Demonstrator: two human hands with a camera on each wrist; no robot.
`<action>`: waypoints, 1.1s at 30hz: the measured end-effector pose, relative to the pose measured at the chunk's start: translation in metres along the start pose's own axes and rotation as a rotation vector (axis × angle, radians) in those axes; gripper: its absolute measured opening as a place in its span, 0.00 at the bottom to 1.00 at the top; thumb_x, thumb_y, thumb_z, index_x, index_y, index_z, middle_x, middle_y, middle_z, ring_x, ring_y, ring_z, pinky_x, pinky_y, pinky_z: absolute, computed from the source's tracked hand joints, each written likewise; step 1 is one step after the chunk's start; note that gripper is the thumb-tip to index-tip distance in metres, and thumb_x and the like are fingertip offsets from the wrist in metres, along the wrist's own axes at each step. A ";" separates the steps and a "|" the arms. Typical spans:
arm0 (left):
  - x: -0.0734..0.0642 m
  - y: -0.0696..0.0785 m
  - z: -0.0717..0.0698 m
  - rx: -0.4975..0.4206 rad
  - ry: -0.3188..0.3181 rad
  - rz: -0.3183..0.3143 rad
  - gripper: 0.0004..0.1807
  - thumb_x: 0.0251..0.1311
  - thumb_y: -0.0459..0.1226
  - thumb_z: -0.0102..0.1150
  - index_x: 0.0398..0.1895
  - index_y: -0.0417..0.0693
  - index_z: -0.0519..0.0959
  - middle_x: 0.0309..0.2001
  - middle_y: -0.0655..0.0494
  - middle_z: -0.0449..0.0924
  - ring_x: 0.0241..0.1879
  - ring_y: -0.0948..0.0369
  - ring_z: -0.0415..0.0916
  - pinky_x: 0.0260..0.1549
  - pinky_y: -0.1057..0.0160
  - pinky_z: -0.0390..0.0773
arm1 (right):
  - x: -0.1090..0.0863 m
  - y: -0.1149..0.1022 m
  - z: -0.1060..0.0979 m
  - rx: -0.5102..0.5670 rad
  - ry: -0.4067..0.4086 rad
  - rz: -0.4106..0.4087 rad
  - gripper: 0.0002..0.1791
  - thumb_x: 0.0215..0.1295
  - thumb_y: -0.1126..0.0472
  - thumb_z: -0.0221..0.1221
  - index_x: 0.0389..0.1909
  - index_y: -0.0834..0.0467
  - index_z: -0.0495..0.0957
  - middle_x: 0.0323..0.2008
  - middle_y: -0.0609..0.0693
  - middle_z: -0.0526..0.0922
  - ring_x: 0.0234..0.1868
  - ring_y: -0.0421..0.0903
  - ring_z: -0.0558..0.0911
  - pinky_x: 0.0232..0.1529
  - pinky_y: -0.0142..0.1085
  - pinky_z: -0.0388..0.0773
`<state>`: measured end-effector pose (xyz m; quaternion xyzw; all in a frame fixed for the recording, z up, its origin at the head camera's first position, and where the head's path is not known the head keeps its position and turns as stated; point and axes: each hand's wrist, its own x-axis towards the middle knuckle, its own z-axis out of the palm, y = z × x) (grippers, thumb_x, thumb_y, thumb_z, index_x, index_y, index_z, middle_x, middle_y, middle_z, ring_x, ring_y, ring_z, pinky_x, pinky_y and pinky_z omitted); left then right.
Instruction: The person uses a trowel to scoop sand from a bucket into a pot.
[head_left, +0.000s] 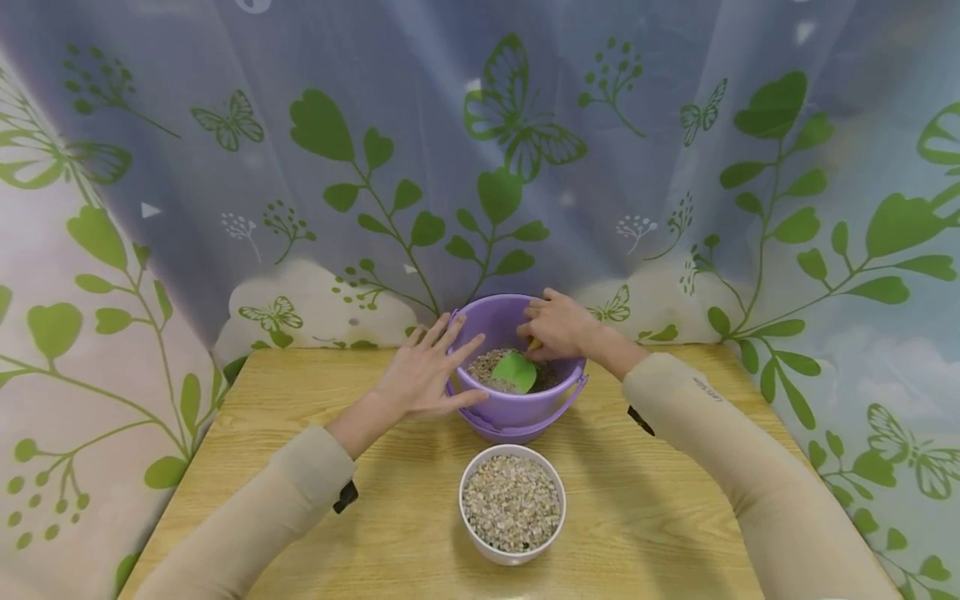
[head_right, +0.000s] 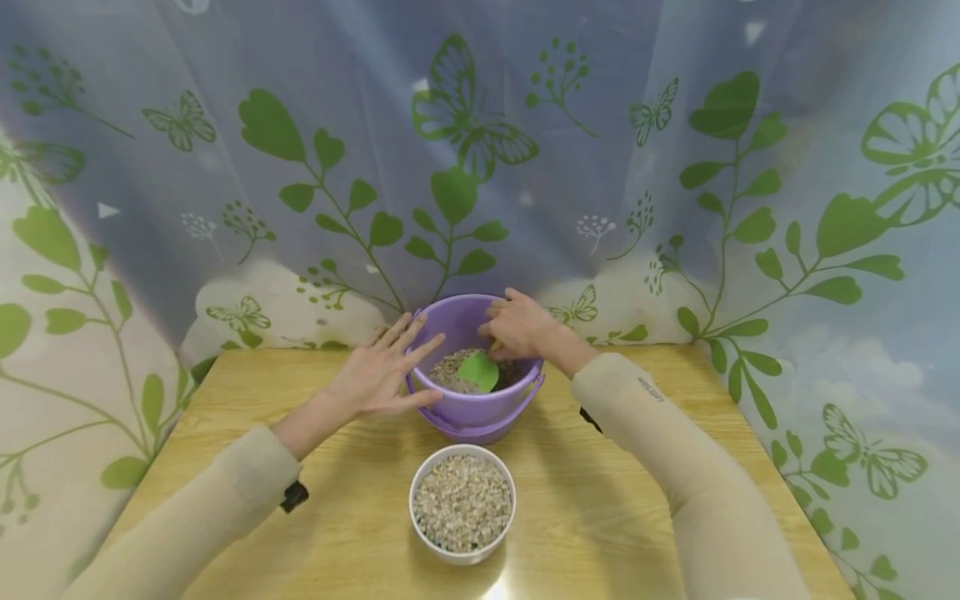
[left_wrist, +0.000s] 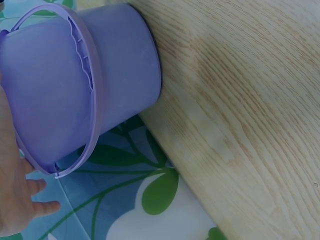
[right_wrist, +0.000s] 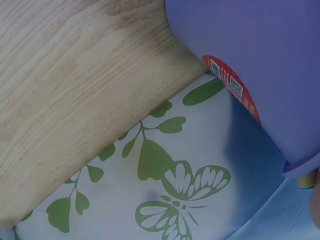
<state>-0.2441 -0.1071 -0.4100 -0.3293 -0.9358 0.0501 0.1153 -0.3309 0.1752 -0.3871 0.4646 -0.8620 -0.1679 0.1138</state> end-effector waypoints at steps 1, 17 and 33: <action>0.000 0.000 0.000 0.003 -0.002 0.000 0.60 0.58 0.84 0.09 0.86 0.63 0.53 0.86 0.42 0.50 0.84 0.41 0.53 0.76 0.37 0.69 | -0.001 0.001 -0.001 0.010 0.000 0.008 0.19 0.64 0.34 0.68 0.37 0.46 0.85 0.36 0.47 0.85 0.40 0.48 0.79 0.43 0.43 0.68; 0.001 0.000 0.000 -0.015 -0.022 -0.007 0.63 0.57 0.85 0.06 0.86 0.61 0.54 0.86 0.43 0.48 0.85 0.41 0.50 0.77 0.35 0.66 | -0.010 0.004 -0.008 0.072 0.038 0.071 0.19 0.65 0.33 0.66 0.35 0.45 0.83 0.34 0.45 0.84 0.38 0.48 0.77 0.44 0.43 0.69; 0.000 0.002 -0.002 -0.023 -0.008 -0.007 0.69 0.49 0.84 -0.06 0.86 0.60 0.56 0.86 0.43 0.49 0.84 0.40 0.52 0.76 0.35 0.68 | -0.023 0.010 -0.011 0.189 0.105 0.115 0.16 0.65 0.36 0.68 0.36 0.45 0.85 0.37 0.45 0.87 0.37 0.48 0.77 0.41 0.41 0.64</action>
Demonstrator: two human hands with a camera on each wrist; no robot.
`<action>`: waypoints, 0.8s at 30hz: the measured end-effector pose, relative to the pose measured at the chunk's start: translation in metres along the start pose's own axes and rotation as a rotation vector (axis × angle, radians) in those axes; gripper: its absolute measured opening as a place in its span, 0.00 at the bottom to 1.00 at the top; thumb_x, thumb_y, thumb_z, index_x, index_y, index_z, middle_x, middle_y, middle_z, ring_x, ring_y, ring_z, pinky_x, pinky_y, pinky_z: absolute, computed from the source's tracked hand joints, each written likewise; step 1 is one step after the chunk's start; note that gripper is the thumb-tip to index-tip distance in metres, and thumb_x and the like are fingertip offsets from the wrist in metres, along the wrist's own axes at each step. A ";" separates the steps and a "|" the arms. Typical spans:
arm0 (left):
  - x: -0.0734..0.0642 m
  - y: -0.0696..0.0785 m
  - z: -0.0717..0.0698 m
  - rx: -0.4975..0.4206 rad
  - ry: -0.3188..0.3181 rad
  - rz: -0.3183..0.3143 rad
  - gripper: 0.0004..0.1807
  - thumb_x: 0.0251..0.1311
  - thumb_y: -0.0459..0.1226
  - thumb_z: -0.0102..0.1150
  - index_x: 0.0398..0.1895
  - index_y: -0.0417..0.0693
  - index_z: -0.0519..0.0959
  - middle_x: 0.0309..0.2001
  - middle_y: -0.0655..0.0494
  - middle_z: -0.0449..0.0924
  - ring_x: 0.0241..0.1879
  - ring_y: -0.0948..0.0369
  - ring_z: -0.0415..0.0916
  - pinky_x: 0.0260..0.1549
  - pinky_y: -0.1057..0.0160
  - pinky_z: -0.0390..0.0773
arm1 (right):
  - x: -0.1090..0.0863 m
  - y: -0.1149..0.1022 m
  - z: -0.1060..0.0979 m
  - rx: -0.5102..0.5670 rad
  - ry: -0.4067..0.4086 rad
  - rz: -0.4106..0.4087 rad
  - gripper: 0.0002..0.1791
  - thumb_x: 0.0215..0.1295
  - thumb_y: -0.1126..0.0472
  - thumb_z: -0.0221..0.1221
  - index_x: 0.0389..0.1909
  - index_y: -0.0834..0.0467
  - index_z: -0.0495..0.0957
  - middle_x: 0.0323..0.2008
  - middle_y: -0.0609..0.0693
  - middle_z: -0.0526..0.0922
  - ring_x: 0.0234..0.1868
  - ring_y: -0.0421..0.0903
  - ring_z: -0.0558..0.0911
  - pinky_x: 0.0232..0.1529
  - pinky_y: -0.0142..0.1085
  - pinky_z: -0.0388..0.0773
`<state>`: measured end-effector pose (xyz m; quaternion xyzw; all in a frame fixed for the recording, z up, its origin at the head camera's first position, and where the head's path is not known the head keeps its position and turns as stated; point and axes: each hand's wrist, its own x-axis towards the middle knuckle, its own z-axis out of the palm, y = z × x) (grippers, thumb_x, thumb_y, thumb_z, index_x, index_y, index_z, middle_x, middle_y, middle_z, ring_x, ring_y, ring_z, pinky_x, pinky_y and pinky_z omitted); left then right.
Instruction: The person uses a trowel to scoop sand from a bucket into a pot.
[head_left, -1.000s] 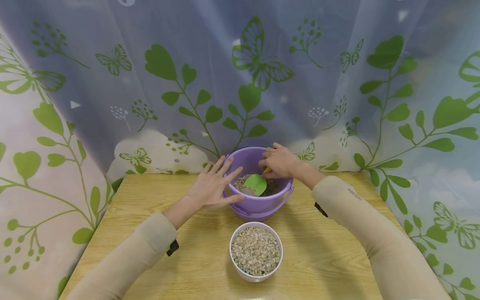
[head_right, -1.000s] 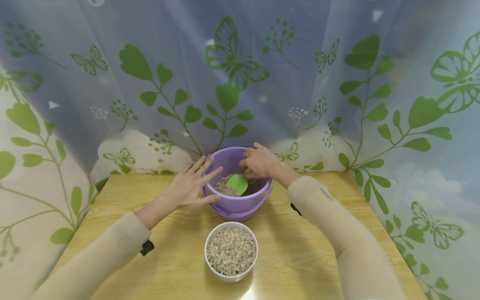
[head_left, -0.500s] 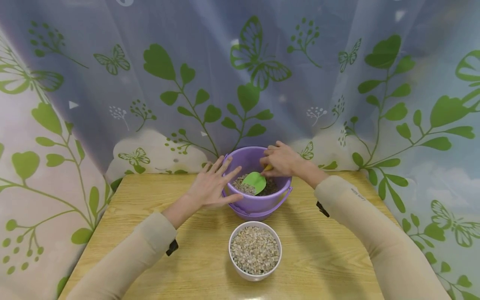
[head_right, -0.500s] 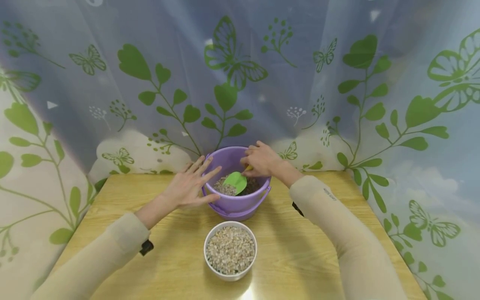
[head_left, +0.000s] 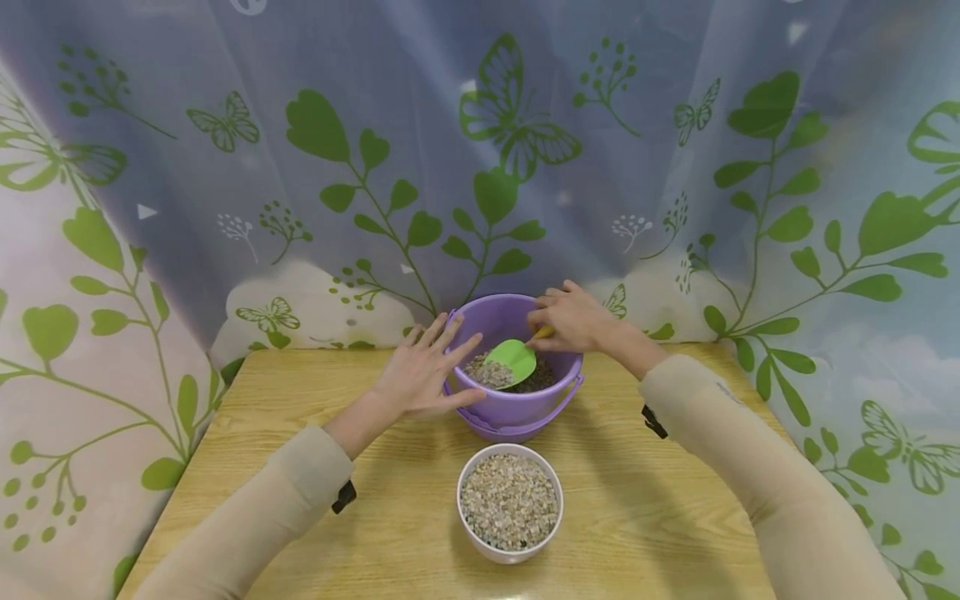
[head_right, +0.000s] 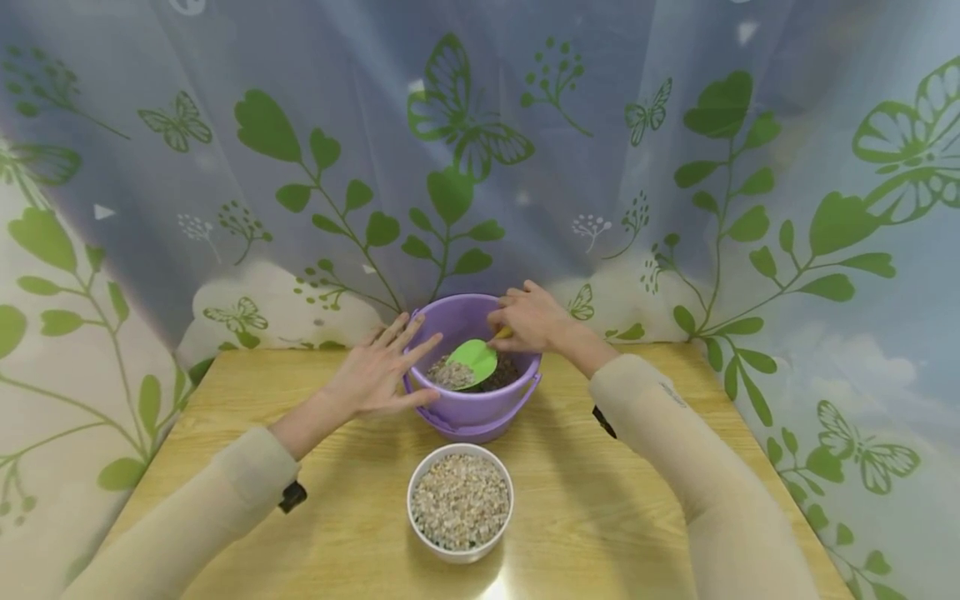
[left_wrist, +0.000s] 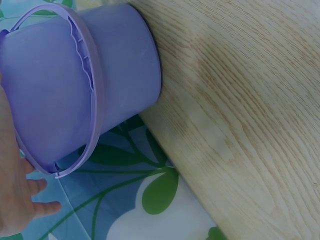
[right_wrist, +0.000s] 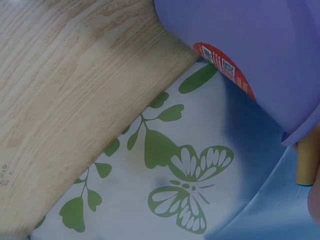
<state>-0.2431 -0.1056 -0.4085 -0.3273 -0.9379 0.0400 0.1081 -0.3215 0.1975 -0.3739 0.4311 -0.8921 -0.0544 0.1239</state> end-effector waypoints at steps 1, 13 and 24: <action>0.000 0.000 0.000 0.002 0.001 0.000 0.68 0.50 0.84 -0.05 0.86 0.61 0.56 0.86 0.43 0.49 0.84 0.41 0.52 0.76 0.35 0.68 | -0.001 0.000 -0.001 0.007 0.002 0.004 0.16 0.65 0.37 0.68 0.36 0.45 0.85 0.37 0.45 0.87 0.37 0.48 0.77 0.41 0.41 0.63; 0.000 -0.001 0.001 0.032 0.002 -0.006 0.56 0.63 0.83 0.22 0.85 0.61 0.56 0.86 0.43 0.50 0.84 0.41 0.53 0.75 0.36 0.69 | -0.011 0.001 -0.017 0.033 0.002 0.036 0.16 0.65 0.37 0.68 0.34 0.45 0.84 0.33 0.45 0.83 0.35 0.46 0.75 0.40 0.39 0.60; -0.003 0.001 -0.001 0.079 0.037 0.012 0.68 0.51 0.82 -0.07 0.85 0.60 0.57 0.85 0.43 0.54 0.83 0.41 0.57 0.74 0.36 0.71 | -0.019 0.002 -0.023 0.040 0.043 0.049 0.17 0.63 0.38 0.70 0.34 0.47 0.85 0.39 0.48 0.89 0.39 0.49 0.80 0.42 0.43 0.66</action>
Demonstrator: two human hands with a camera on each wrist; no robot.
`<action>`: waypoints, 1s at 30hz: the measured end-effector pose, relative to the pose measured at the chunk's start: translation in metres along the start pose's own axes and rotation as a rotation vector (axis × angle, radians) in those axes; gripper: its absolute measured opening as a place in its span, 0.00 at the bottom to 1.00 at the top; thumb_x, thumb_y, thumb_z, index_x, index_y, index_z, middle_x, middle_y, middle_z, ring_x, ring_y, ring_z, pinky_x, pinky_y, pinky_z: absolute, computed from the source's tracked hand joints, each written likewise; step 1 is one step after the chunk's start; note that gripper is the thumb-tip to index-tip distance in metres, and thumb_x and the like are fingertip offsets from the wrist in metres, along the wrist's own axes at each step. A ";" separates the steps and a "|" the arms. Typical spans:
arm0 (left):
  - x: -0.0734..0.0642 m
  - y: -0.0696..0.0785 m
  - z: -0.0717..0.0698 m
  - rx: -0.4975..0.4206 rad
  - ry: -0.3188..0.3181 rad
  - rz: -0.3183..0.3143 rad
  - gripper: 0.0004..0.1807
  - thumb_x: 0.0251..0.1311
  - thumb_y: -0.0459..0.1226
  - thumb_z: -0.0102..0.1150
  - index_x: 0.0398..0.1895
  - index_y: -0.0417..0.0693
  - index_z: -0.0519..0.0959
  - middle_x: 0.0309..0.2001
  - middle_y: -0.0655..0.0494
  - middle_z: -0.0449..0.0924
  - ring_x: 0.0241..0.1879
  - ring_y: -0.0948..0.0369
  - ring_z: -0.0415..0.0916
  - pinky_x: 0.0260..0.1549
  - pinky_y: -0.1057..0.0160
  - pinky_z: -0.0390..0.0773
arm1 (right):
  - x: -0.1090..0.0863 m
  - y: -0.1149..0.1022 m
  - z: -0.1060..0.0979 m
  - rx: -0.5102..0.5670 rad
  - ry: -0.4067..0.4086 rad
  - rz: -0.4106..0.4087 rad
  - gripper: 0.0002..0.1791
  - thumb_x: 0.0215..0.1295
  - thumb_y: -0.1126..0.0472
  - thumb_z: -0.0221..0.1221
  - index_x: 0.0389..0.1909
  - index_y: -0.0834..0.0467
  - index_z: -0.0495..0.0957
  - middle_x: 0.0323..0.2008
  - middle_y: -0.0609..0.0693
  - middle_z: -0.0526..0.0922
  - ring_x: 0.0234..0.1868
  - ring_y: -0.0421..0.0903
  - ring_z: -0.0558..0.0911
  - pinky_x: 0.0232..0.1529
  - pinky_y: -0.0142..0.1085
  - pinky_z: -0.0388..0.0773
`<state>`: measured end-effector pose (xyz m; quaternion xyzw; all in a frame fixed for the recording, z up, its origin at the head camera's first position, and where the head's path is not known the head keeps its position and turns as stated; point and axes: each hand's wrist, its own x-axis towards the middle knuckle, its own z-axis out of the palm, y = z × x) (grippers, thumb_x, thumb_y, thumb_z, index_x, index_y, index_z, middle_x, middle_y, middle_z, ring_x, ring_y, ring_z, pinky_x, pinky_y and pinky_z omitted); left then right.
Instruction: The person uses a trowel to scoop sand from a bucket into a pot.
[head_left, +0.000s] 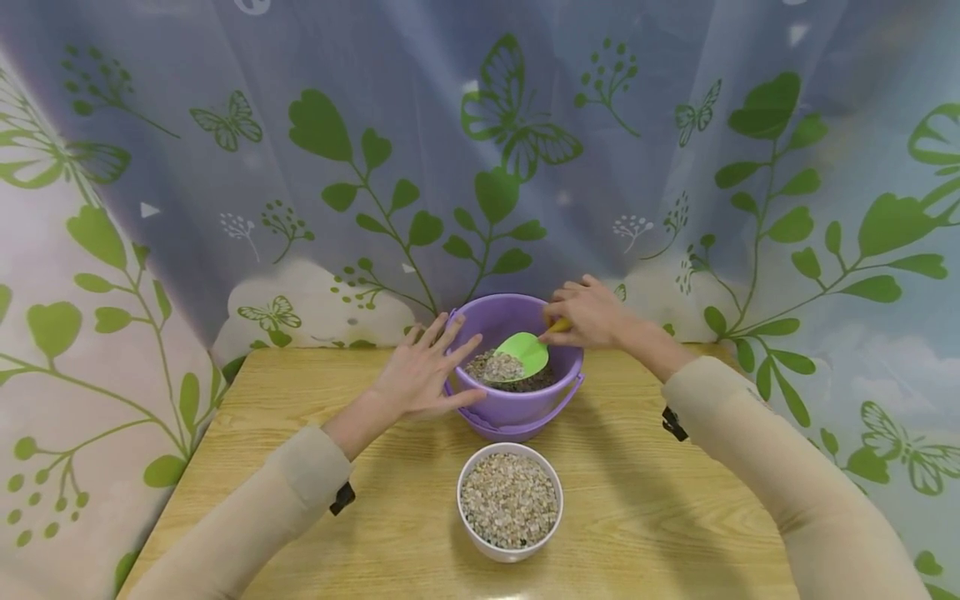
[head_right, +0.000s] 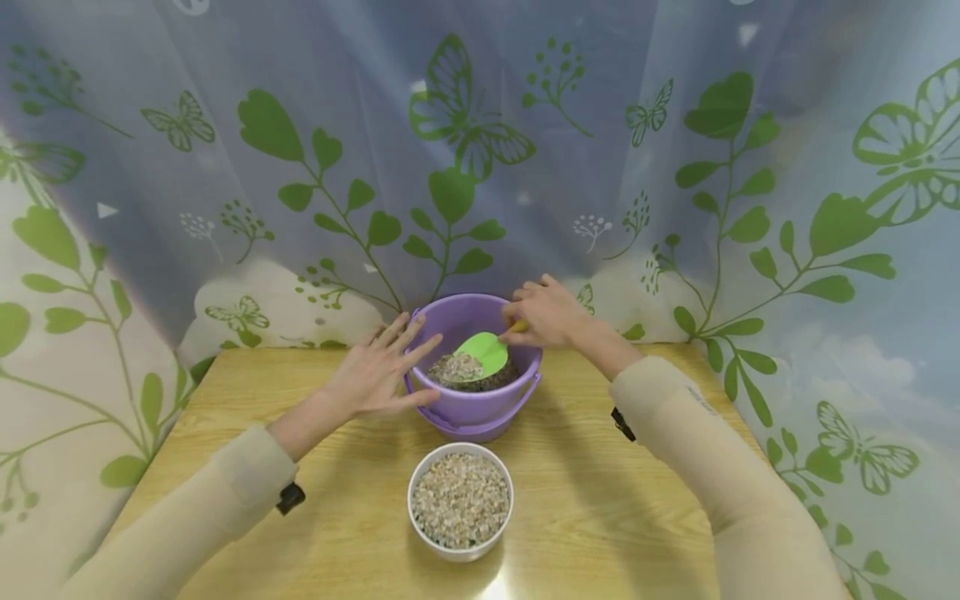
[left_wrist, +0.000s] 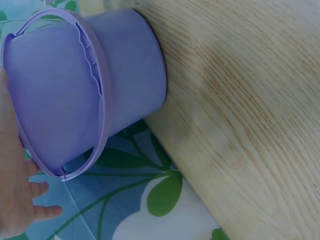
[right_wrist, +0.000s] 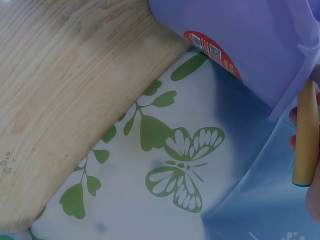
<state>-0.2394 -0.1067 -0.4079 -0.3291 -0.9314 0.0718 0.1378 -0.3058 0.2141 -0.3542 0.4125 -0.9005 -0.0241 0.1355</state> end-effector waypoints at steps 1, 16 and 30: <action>-0.001 0.000 -0.001 0.005 0.001 0.003 0.67 0.52 0.82 -0.07 0.85 0.60 0.57 0.85 0.43 0.54 0.83 0.41 0.57 0.74 0.36 0.71 | -0.001 0.000 -0.001 0.003 0.001 0.002 0.17 0.63 0.38 0.70 0.34 0.47 0.85 0.39 0.48 0.89 0.39 0.50 0.80 0.42 0.43 0.66; -0.021 0.005 -0.011 -0.015 -0.014 0.034 0.57 0.63 0.83 0.24 0.86 0.59 0.55 0.84 0.43 0.56 0.84 0.41 0.54 0.74 0.33 0.70 | -0.015 0.001 -0.017 0.023 -0.001 0.036 0.17 0.63 0.38 0.70 0.33 0.47 0.85 0.38 0.47 0.89 0.40 0.48 0.80 0.40 0.40 0.62; -0.044 0.015 -0.017 0.020 0.046 0.045 0.57 0.63 0.81 0.37 0.86 0.58 0.56 0.83 0.44 0.61 0.82 0.41 0.59 0.76 0.34 0.67 | -0.031 -0.008 -0.027 0.049 0.046 0.030 0.15 0.64 0.39 0.70 0.33 0.46 0.85 0.32 0.44 0.84 0.35 0.44 0.76 0.42 0.38 0.63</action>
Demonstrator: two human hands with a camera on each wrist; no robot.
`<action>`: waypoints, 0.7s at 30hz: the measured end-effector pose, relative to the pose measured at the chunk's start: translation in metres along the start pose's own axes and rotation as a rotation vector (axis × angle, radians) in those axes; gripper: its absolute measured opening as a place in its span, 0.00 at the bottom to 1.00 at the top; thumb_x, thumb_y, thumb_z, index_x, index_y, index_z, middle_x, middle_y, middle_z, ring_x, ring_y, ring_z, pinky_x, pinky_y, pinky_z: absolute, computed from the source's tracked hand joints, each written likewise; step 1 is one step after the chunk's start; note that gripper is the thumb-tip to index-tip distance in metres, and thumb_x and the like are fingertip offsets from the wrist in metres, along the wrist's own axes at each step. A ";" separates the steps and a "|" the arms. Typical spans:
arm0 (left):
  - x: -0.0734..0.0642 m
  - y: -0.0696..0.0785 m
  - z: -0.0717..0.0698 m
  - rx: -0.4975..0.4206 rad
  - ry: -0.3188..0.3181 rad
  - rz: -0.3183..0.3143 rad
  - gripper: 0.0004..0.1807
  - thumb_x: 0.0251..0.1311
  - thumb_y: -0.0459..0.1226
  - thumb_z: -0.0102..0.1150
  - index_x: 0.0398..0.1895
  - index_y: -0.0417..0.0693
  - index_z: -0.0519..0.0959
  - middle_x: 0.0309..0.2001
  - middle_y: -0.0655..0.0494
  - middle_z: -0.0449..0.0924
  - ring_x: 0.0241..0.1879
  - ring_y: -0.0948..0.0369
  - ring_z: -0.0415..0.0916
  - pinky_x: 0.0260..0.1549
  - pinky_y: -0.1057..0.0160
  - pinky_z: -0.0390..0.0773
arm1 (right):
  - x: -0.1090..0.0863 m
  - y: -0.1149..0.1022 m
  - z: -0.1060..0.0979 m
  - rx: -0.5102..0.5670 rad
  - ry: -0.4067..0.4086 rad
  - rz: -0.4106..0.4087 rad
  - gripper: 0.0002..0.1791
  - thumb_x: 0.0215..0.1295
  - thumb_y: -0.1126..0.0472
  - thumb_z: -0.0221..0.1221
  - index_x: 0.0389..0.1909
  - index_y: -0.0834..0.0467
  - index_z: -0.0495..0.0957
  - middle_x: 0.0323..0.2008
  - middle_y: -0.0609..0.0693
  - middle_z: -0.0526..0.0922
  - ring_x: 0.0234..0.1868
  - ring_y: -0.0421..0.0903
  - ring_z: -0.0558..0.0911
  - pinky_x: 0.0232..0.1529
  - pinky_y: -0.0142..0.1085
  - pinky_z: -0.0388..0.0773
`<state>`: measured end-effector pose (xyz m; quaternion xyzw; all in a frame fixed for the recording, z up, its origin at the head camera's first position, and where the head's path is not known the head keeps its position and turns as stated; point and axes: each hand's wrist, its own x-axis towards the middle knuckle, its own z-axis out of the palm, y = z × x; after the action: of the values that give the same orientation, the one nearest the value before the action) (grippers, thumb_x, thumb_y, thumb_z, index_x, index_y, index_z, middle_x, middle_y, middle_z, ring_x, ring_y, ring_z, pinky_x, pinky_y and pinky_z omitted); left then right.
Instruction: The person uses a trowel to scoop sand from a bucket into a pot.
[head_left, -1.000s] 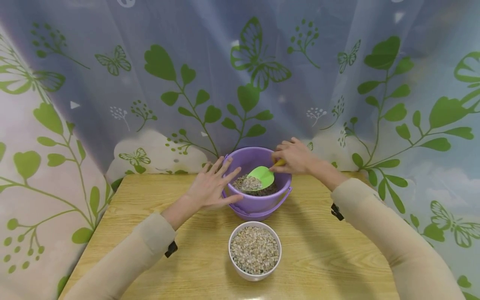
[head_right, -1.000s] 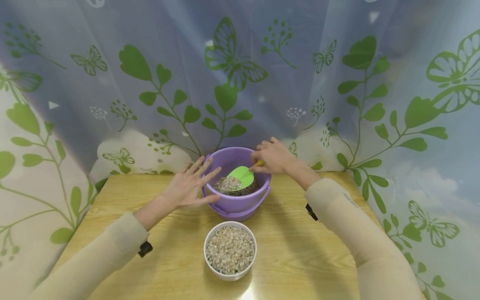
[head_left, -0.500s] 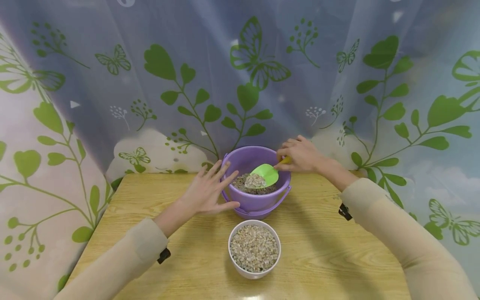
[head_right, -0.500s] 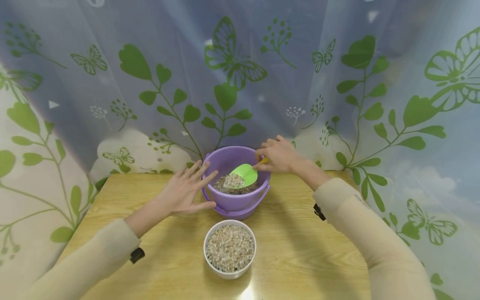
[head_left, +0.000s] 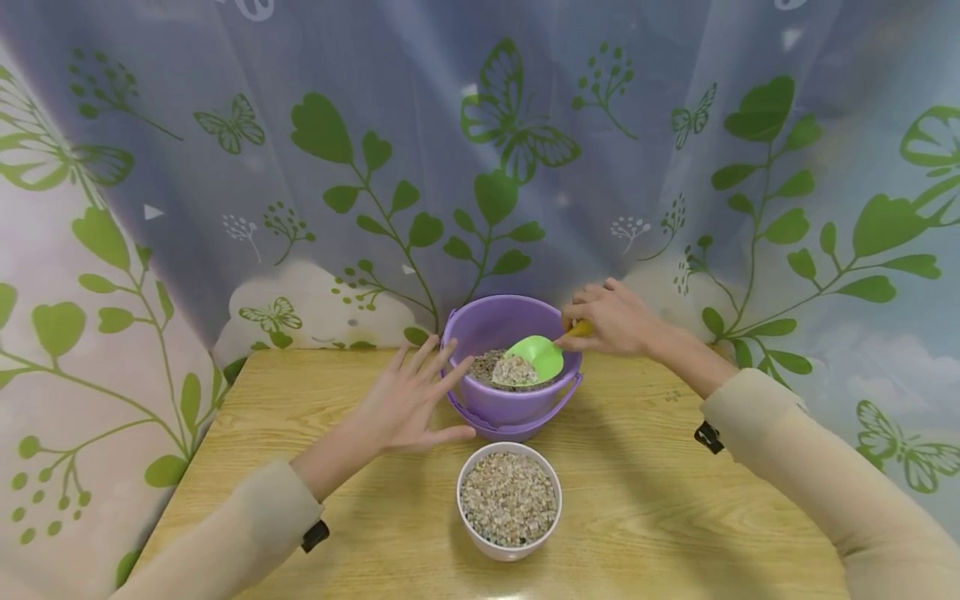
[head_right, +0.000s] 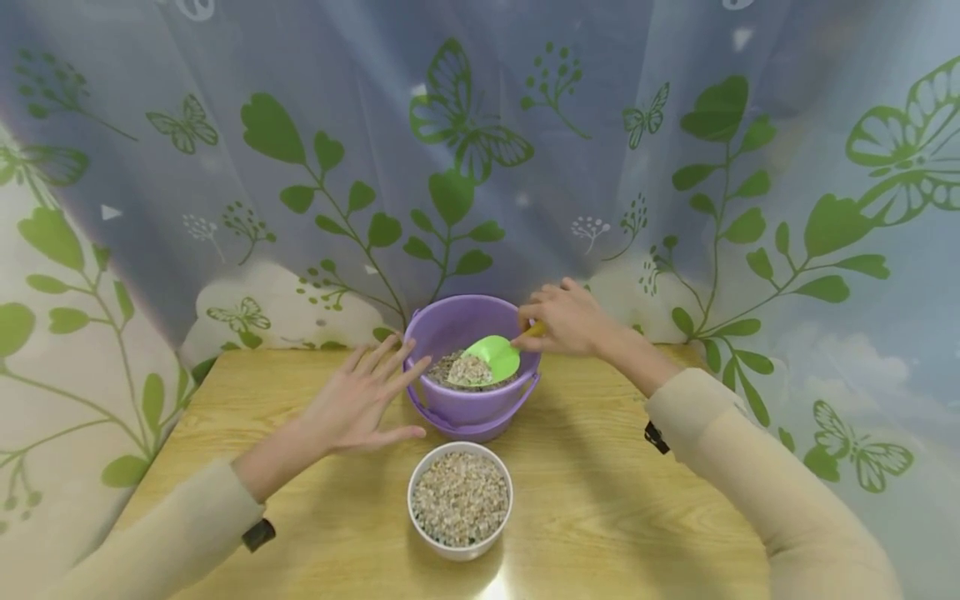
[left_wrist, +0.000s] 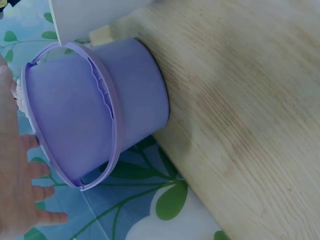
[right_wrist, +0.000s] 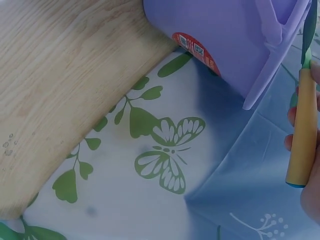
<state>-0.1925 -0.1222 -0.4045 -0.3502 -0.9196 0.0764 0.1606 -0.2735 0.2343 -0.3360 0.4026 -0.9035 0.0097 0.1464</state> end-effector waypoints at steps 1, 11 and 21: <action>-0.002 0.001 0.000 -0.002 0.008 0.001 0.57 0.62 0.81 0.36 0.85 0.58 0.56 0.82 0.44 0.61 0.82 0.41 0.59 0.76 0.34 0.67 | -0.001 -0.001 -0.001 0.000 0.005 -0.006 0.15 0.63 0.39 0.71 0.33 0.46 0.86 0.32 0.44 0.84 0.35 0.44 0.76 0.41 0.38 0.63; -0.023 0.013 -0.008 -0.007 0.036 0.010 0.59 0.58 0.80 0.48 0.85 0.57 0.56 0.82 0.44 0.61 0.82 0.42 0.60 0.76 0.35 0.68 | -0.013 -0.013 -0.013 0.017 -0.005 -0.011 0.15 0.63 0.39 0.71 0.33 0.46 0.84 0.32 0.42 0.83 0.35 0.43 0.75 0.43 0.39 0.66; -0.041 0.031 -0.012 -0.044 -0.018 0.052 0.58 0.59 0.79 0.48 0.85 0.56 0.58 0.83 0.44 0.58 0.83 0.44 0.57 0.79 0.35 0.63 | -0.029 -0.029 -0.017 0.001 0.049 -0.050 0.13 0.61 0.40 0.72 0.32 0.44 0.84 0.32 0.41 0.84 0.34 0.41 0.74 0.40 0.35 0.63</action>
<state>-0.1403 -0.1259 -0.4110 -0.3767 -0.9131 0.0633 0.1425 -0.2296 0.2380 -0.3305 0.4248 -0.8894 0.0164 0.1684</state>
